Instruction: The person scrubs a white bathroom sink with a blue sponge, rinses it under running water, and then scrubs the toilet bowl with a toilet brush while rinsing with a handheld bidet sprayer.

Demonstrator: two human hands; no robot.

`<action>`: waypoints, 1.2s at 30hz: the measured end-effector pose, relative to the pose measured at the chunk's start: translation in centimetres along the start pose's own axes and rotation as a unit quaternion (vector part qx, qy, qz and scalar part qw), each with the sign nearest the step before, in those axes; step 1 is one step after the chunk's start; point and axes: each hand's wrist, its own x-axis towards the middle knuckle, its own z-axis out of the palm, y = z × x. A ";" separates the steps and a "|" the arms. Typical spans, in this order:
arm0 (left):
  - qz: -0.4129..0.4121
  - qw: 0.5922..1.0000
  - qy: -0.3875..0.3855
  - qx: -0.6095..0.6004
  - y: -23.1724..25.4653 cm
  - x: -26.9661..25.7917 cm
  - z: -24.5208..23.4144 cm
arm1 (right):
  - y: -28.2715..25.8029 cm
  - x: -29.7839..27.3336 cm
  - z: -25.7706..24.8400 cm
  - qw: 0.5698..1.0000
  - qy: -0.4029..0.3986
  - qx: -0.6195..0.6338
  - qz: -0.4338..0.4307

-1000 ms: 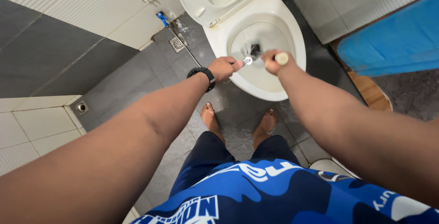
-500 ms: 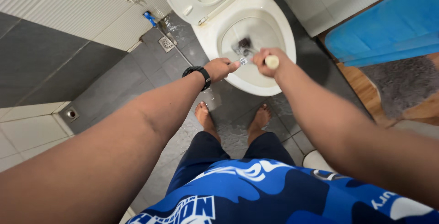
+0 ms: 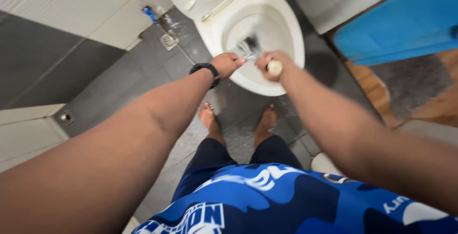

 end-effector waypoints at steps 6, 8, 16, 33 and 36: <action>0.096 0.993 -0.040 0.055 -0.3 0.6 -1.6 | 1.1 -6.5 -1.4 0.971 0.027 0.217 0.102; 0.142 0.986 -0.055 0.069 0.1 1.4 -2.1 | -0.5 -4.8 -0.4 0.970 0.036 0.237 0.050; 0.144 0.981 -0.072 0.105 0.8 1.5 -4.2 | 2.7 -9.6 1.5 0.972 -0.035 0.231 0.000; 0.123 0.991 -0.017 0.045 -0.5 -0.2 -4.0 | -2.4 -11.4 3.0 0.915 -0.017 0.402 -0.004; 0.107 0.993 -0.024 0.034 0.1 -0.4 -4.2 | -1.8 -8.9 3.3 0.926 -0.019 0.377 0.012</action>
